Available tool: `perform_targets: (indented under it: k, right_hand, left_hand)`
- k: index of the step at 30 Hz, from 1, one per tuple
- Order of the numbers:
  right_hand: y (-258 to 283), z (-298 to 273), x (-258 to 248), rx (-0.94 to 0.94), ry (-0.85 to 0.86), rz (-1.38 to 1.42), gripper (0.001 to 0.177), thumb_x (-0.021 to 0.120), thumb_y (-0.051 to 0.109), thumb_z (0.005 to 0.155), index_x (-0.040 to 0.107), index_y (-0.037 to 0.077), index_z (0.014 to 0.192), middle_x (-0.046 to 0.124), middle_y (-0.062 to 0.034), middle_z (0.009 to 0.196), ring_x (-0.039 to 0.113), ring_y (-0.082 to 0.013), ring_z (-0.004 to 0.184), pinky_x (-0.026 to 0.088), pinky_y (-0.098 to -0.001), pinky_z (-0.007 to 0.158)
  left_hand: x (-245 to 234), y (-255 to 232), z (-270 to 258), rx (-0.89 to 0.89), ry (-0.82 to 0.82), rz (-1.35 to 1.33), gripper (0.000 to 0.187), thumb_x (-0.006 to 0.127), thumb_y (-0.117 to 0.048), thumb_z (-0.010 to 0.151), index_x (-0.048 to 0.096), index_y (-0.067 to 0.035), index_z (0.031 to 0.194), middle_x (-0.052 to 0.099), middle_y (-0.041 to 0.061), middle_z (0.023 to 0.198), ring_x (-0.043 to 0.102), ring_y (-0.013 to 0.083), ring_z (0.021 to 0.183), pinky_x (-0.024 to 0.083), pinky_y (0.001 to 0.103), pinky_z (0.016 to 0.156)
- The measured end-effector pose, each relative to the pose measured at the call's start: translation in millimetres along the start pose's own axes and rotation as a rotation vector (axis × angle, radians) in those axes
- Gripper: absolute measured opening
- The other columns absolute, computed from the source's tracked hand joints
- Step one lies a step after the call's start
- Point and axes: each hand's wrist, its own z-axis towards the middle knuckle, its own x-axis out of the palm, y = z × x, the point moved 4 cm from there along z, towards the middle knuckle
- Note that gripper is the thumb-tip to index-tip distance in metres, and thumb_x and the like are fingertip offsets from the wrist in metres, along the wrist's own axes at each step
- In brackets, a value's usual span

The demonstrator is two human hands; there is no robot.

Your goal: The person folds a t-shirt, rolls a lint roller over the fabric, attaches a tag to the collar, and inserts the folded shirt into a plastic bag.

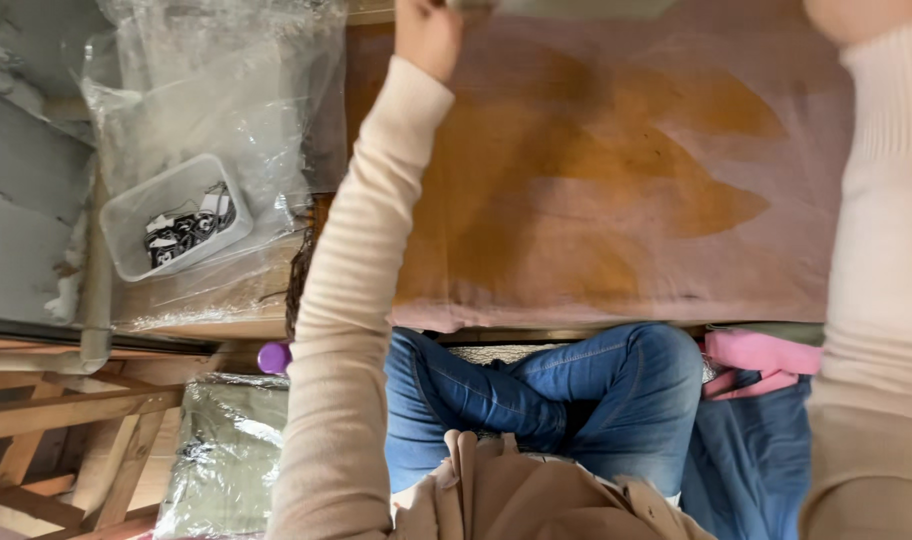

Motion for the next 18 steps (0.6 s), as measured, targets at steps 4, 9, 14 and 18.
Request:
perform_targets:
  k: [4, 9, 14, 18]
  right_hand:
    - [110.9, -55.3, 1.2, -0.238, -0.023, 0.159, 0.016, 0.062, -0.003, 0.102, 0.067, 0.001, 0.117, 0.063, -0.0184, 0.110, 0.061, -0.0372, 0.104, 0.046, -0.0494, 0.099]
    - [141.2, -163.7, 70.5, -0.287, 0.203, 0.496, 0.055, 0.045, -0.028, 0.074, 0.070, 0.003, 0.112, 0.071, -0.0147, 0.130, 0.064, -0.0323, 0.134, 0.045, -0.0402, 0.124]
    - [125.8, -200.1, 95.0, -0.345, 0.055, 0.191, 0.041, 0.059, -0.003, 0.095, 0.075, 0.022, 0.123, 0.074, 0.0044, 0.133, 0.065, -0.0214, 0.131, 0.057, -0.0362, 0.105]
    - [125.1, -209.2, 94.5, -0.347, 0.053, 0.141, 0.034, 0.060, 0.002, 0.100, 0.075, 0.023, 0.121, 0.072, 0.0058, 0.138, 0.063, -0.0199, 0.136, 0.055, -0.0344, 0.107]
  left_hand:
    - [25.0, 6.3, -103.6, 0.183, 0.196, 0.182, 0.024, 0.077, 0.000, 0.079, 0.061, -0.017, 0.081, 0.071, 0.006, 0.103, 0.068, 0.0214, 0.103, 0.052, 0.038, 0.094]
    - [-16.4, 72.8, -209.5, -0.046, 0.358, 0.420, 0.032, 0.063, 0.010, 0.079, 0.062, -0.022, 0.078, 0.067, 0.004, 0.103, 0.063, 0.0213, 0.108, 0.047, 0.035, 0.101]
    - [7.4, 11.8, -242.4, -0.047, 0.725, 1.244, 0.045, 0.074, 0.004, 0.069, 0.060, -0.017, 0.107, 0.047, 0.004, 0.126, 0.047, 0.0350, 0.124, 0.047, 0.059, 0.104]
    - [5.7, 0.3, -270.9, 0.169, 0.764, 1.356, 0.036, 0.075, -0.017, 0.070, 0.060, -0.021, 0.102, 0.051, -0.001, 0.121, 0.044, 0.0277, 0.127, 0.038, 0.052, 0.105]
